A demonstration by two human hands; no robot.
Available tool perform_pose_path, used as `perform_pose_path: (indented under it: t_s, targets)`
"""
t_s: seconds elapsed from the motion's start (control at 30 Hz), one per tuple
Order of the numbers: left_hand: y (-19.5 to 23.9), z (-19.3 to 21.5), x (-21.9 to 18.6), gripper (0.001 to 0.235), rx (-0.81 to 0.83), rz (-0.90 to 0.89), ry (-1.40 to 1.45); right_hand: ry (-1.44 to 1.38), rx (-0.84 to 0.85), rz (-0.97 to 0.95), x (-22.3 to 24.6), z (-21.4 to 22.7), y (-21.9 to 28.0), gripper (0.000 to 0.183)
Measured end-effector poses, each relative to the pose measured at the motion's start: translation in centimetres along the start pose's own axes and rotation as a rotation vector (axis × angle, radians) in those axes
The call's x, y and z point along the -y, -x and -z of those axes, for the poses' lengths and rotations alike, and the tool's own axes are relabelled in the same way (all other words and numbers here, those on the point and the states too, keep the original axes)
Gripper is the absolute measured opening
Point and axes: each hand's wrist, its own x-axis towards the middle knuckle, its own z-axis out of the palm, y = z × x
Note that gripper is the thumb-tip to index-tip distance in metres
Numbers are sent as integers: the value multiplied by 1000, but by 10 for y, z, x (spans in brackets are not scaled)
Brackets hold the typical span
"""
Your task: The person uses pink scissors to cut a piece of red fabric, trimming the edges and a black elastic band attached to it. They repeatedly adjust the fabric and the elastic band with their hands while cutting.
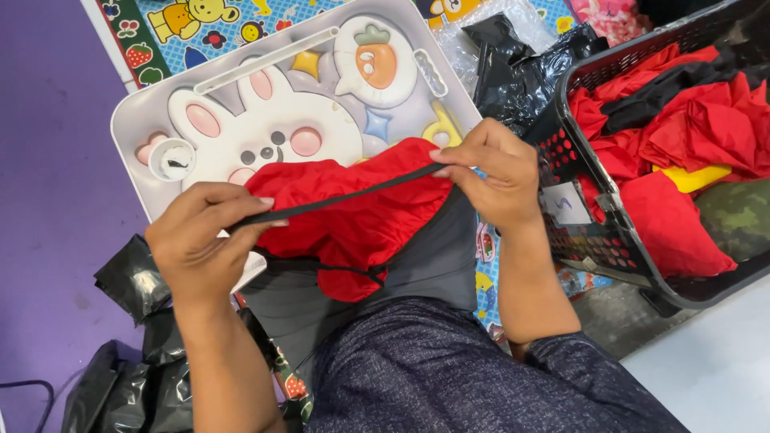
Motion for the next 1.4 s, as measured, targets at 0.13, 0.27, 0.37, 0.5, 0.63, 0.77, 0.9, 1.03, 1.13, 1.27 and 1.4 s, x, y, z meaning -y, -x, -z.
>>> perform_pose_path:
  t_s: [0.13,0.27,0.37,0.5,0.63,0.77,0.9,1.03,1.13,1.27,1.4]
  targets:
    - [-17,22,-19,22,148,340,-142,-43,-39,-349,3,19,8,12]
    - [-23,45,-3,13,51,442,-47,-363,-302,-472,-10,22,10,5]
    - [-40,62,1,13,91,337,-87,-378,-329,-467,-7,15,5,7]
    - [-61,79,9,7,121,267,-132,-316,-347,-403,2,-1,-10,7]
    - [-80,72,23,9,130,56,-147,-96,-304,-309,19,-18,-27,3]
    - [-87,36,4,22,185,-212,-423,149,-202,-216,27,-39,-32,10]
    - [-82,1,-6,19,138,-310,-398,456,35,-81,35,-47,-38,56]
    - [-72,-17,-3,21,132,-325,-368,440,108,45,37,-55,-43,50]
    - [-60,-22,3,23,118,-357,-332,453,72,196,31,-62,-49,16]
    - [-38,-22,12,19,15,-382,-391,450,8,166,19,-64,-42,16]
    - [-37,-28,30,15,-124,-599,-307,200,-34,273,-8,-67,-28,28]
